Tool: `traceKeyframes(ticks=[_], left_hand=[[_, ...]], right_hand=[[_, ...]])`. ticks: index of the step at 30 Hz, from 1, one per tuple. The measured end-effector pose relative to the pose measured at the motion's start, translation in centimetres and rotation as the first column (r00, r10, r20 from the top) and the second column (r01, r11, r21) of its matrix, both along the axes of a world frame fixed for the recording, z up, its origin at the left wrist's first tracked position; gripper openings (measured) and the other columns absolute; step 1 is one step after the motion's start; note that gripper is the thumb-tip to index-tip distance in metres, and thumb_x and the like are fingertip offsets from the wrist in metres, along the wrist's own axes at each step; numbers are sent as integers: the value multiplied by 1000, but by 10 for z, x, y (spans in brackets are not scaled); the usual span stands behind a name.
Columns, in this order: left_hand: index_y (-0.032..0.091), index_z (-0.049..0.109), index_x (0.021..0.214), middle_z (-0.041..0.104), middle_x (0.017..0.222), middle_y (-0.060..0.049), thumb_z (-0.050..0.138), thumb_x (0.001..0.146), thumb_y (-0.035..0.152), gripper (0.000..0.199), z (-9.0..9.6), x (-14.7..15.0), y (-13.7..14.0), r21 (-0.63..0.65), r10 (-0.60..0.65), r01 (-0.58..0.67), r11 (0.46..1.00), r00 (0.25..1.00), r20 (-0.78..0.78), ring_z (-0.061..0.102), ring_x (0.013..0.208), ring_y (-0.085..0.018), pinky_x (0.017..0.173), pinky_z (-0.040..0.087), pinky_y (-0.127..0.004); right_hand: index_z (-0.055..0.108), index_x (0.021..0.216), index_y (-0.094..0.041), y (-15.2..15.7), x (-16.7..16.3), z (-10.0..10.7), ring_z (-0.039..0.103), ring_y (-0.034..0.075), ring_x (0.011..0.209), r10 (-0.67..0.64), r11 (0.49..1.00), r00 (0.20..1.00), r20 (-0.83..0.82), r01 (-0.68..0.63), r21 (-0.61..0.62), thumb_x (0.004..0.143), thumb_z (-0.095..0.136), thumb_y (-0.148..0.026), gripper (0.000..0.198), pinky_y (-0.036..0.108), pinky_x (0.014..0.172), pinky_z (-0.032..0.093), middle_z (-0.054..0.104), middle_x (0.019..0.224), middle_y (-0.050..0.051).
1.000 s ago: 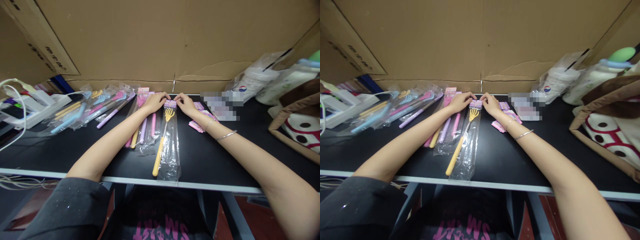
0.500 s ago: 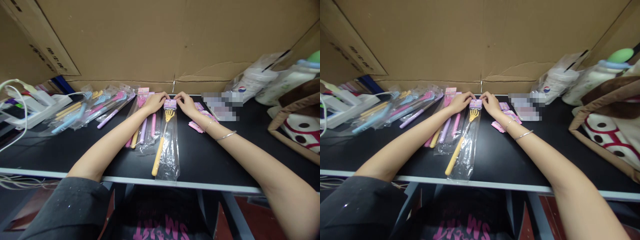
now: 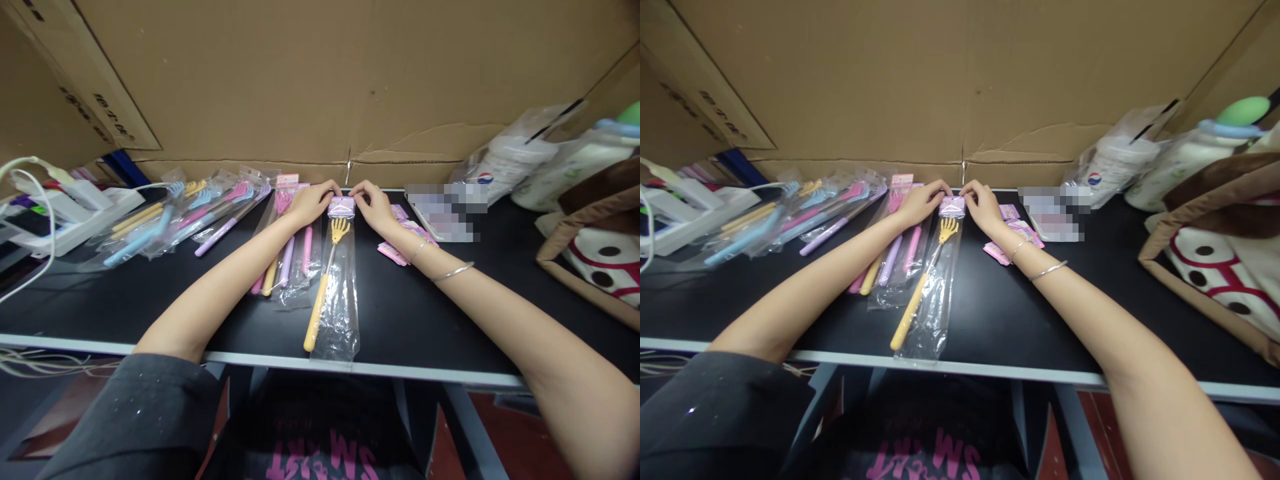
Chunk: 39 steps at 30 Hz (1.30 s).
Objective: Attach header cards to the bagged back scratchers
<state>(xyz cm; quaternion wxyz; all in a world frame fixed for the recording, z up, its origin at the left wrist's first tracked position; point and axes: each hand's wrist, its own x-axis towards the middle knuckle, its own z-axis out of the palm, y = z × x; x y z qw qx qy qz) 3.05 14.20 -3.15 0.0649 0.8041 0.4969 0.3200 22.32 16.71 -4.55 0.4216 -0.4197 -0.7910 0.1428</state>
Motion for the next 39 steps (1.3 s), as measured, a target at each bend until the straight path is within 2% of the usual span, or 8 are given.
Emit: traceKeyframes(ticks=[18, 24, 29, 35, 39], left_hand=[[22, 68, 106, 75, 94, -3, 43, 94, 23, 28, 0, 2, -1, 52, 53, -53, 997, 999, -4, 67, 84, -20, 77, 43, -27], [23, 68, 104, 74, 90, -3, 43, 93, 22, 28, -2, 1, 1, 60, 70, -70, 996, 998, 11, 66, 81, -19, 76, 43, -27], [21, 68, 105, 73, 85, -3, 44, 93, 21, 28, -2, 1, 1, 69, 74, -76, 995, 997, 39, 64, 76, -18, 74, 42, -27], [21, 66, 111, 75, 92, -4, 43, 95, 25, 28, -3, 1, 2, 52, 76, -78, 996, 996, 41, 66, 81, -19, 76, 43, -28], [22, 65, 113, 74, 108, -4, 39, 98, 28, 30, -3, 1, 2, 23, 63, -64, 998, 998, 32, 67, 96, -21, 83, 44, -29]], right_hand=[[60, 85, -23, 7, 1, -7, 58, 21, 86, 32, 999, 998, -59, -30, 27, 83, 47, -14, 15, 38, 86, 45, 67, 83, 3], [62, 87, -23, 7, 1, -6, 61, 22, 90, -39, 999, 999, -31, 38, -26, 84, 50, -18, 13, 42, 93, 43, 68, 86, 3], [62, 87, -23, 5, 0, -6, 63, 22, 89, -47, 995, 999, -14, 46, -90, 85, 53, -22, 9, 44, 94, 42, 69, 84, 1], [56, 85, -22, 8, -1, -9, 63, 22, 86, 28, 996, 999, -44, -32, -82, 82, 54, -16, 7, 42, 92, 43, 67, 83, 2], [54, 85, -23, 10, 0, -10, 62, 22, 86, 49, 997, 998, -51, -51, -51, 82, 52, -16, 8, 41, 91, 44, 66, 81, 2]])
